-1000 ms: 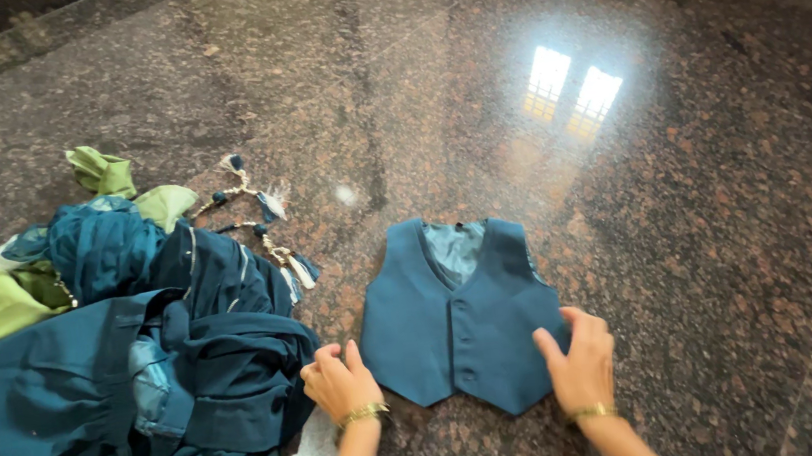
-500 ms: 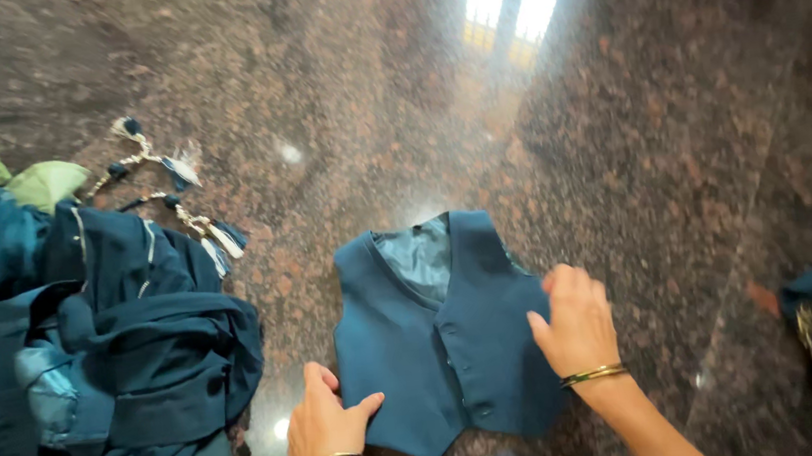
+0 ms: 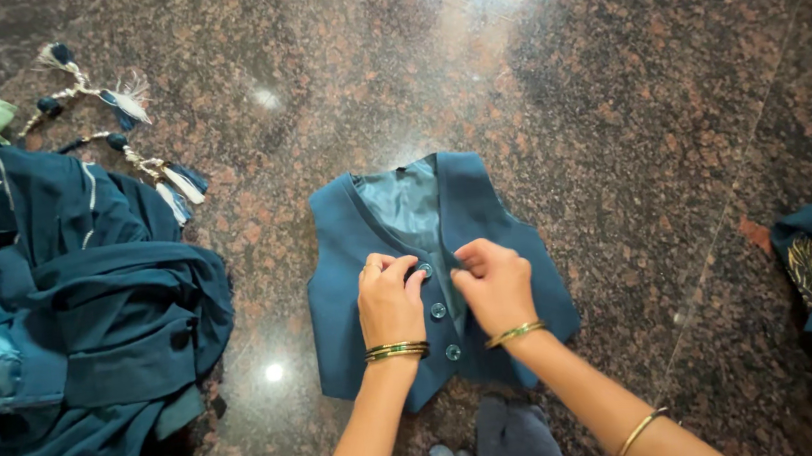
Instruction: The person folds a pile of clothes on the floor, including a dark blue jacket with gold embroidery, a matching vest, and trousers. They button the jacket and vest, then fold each item neatly and place them aside.
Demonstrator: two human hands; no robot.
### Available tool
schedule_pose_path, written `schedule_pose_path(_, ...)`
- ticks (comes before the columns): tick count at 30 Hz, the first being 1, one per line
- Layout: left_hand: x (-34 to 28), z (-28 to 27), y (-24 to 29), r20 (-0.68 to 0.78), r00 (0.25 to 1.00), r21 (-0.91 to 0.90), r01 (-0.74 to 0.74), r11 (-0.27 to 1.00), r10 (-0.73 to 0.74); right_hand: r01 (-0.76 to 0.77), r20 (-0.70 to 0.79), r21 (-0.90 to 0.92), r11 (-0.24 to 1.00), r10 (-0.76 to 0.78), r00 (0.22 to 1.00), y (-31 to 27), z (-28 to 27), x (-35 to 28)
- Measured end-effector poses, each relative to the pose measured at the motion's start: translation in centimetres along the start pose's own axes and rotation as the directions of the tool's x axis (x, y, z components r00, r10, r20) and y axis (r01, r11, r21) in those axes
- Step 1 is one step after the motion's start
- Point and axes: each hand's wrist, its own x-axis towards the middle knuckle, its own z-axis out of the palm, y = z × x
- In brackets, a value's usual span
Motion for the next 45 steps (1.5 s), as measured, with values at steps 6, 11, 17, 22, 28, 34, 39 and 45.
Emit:
schedule_pose_path(6, -0.5, 0.7, 1.0, 0.094, 0.995, 0.065, 0.033, 0.997, -0.039, -0.217, 0.06, 0.134, 0.967, 0.21, 0.976, 1.3, 0.1, 1.3)
schedule_pose_path(11, 1.1, 1.5, 0.4, 0.103, 0.992, 0.06, 0.065, 0.996, -0.071, -0.145, -0.019, 0.017, 0.989, 0.145, 0.989, 0.0, 2.0, 1.3)
schedule_pose_path(17, 2.3, 2.5, -2.1, 0.133, 0.974, -0.318, 0.215, 0.923, -0.181, -0.155, 0.176, 0.365, 0.918, 0.096, 0.98, 0.9, 2.1, 2.0)
schedule_pose_path(22, 2.0, 2.4, -3.5, 0.213, 0.954, -0.48, 0.292, 0.827, -0.212, -0.132, 0.094, 0.479, 0.868, 0.099, 0.991, 1.9, 2.3, 1.0)
schedule_pose_path(28, 1.8, 1.9, -3.9, 0.22, 0.961, -0.49, 0.258, 0.833, -0.168, -0.104, 0.075, 0.238, 0.966, 0.089, 0.993, 2.2, 3.0, 1.4)
schedule_pose_path(34, 1.6, 1.9, -3.8, 0.158, 0.969, -0.555, 0.247, 0.794, -0.191, -0.08, 0.207, 0.399, 0.913, -0.004, 0.978, 2.3, 2.2, 2.1)
schedule_pose_path(39, 1.4, 1.8, -3.8, 0.149, 0.964, -0.528, 0.266, 0.807, -0.221, -0.387, 0.4, 0.539, 0.748, 0.178, 0.899, 1.8, 1.2, 2.4)
schedule_pose_path(45, 1.5, 1.4, -3.6, 0.145, 0.964, -0.505, 0.267, 0.821, -0.224, -0.129, 0.255, 0.394, 0.91, 0.027, 0.966, 1.1, 2.1, 2.2)
